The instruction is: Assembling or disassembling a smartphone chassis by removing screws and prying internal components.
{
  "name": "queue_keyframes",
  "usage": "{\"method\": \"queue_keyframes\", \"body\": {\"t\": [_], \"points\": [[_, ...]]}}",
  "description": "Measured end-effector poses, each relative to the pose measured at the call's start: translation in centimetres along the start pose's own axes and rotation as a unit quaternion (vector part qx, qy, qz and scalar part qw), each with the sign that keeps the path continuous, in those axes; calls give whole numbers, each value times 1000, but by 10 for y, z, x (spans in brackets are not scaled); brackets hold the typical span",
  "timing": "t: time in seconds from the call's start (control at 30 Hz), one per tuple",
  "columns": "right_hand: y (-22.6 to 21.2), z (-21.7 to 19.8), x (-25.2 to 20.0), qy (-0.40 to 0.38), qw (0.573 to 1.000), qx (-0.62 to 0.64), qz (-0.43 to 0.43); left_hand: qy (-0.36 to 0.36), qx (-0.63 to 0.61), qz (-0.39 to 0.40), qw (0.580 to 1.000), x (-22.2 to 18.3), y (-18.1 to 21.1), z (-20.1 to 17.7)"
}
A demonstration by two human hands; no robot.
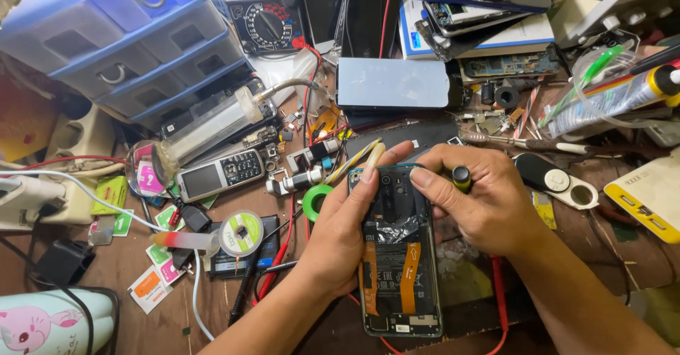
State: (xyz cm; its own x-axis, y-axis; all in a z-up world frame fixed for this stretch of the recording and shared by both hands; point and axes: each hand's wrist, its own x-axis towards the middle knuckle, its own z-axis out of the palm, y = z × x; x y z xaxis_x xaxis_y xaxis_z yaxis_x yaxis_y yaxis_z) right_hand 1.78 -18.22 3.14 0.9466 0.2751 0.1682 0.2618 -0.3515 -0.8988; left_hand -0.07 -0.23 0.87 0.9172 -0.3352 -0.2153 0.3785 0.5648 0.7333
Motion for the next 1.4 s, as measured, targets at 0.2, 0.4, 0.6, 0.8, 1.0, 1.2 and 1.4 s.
{"method": "queue_keyframes", "body": {"t": [0.2, 0.4, 0.6, 0.8, 1.0, 1.2, 1.4], "points": [[4, 1, 0, 2, 1000, -18, -21, -14, -28, -12, 999, 0, -3, 1], [1, 2, -3, 9, 1000, 9, 17, 11, -24, -27, 999, -1, 0, 1], [0, 9, -2, 63, 997, 4, 42, 17, -51, -30, 998, 2, -4, 1], [0, 10, -2, 87, 995, 18, 48, 0, -62, -14, 998, 2, -6, 3], [-5, 11, 0, 66, 997, -20, 23, 31, -39, -19, 999, 3, -4, 4], [0, 8, -2, 59, 995, -37, 68, -36, -149, -49, 987, 0, -7, -2], [1, 7, 0, 54, 996, -43, 63, -6, -98, -27, 995, 4, -11, -5]]}}
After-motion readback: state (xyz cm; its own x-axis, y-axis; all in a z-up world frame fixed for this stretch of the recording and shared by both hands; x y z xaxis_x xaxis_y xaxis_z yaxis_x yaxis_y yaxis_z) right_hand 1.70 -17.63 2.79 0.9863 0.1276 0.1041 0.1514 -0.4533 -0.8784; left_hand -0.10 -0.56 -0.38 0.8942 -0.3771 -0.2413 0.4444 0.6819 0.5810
